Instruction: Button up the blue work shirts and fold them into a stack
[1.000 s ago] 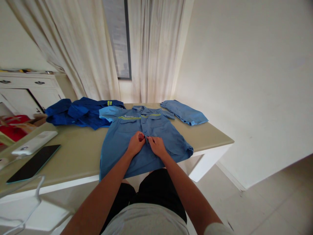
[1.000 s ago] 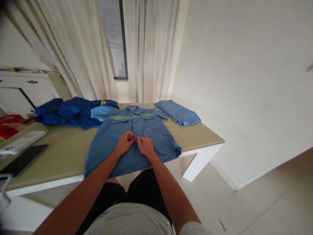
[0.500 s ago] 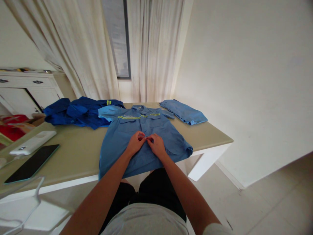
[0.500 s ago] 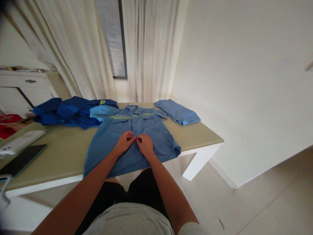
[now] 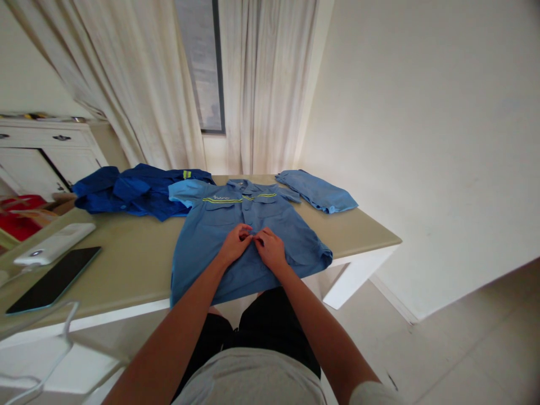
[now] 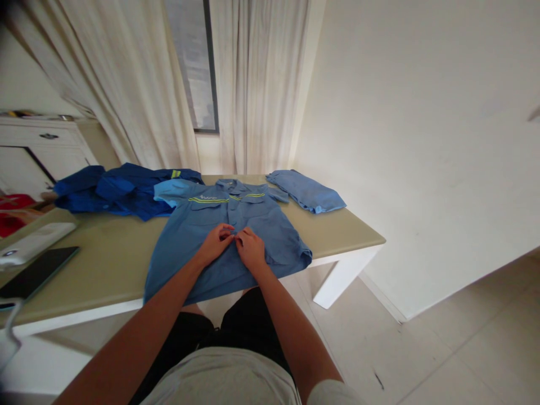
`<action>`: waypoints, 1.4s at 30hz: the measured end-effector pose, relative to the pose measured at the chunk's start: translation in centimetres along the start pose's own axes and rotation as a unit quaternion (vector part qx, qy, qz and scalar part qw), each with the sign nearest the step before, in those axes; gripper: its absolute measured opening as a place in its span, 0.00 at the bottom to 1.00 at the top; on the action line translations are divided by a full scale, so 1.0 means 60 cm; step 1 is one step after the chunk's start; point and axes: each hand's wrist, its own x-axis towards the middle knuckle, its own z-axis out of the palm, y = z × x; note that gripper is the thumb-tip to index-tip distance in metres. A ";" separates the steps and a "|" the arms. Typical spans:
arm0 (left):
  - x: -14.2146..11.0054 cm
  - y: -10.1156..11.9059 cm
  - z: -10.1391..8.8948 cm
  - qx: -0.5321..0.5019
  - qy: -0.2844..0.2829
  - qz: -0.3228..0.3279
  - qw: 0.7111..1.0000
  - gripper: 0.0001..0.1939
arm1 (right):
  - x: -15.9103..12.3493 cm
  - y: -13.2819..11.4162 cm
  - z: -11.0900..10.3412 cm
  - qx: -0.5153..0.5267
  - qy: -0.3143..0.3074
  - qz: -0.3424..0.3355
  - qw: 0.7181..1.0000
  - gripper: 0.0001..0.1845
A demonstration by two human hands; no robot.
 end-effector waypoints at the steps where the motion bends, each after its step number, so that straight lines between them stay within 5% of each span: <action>1: 0.000 0.000 0.000 0.001 -0.005 0.002 1.000 0.12 | 0.000 0.000 0.000 -0.004 -0.003 -0.002 1.000 0.10; 11: 0.005 -0.013 0.003 0.025 0.029 0.015 0.999 0.10 | 0.017 0.016 0.009 0.153 -0.005 0.047 0.987 0.06; 33: 0.007 -0.028 0.005 0.057 0.031 0.001 0.998 0.14 | 0.009 0.002 0.005 0.062 -0.011 0.126 0.990 0.04; 42: 0.001 -0.007 -0.003 0.061 0.016 0.009 0.998 0.12 | 0.011 0.004 0.005 0.068 -0.026 0.122 0.990 0.06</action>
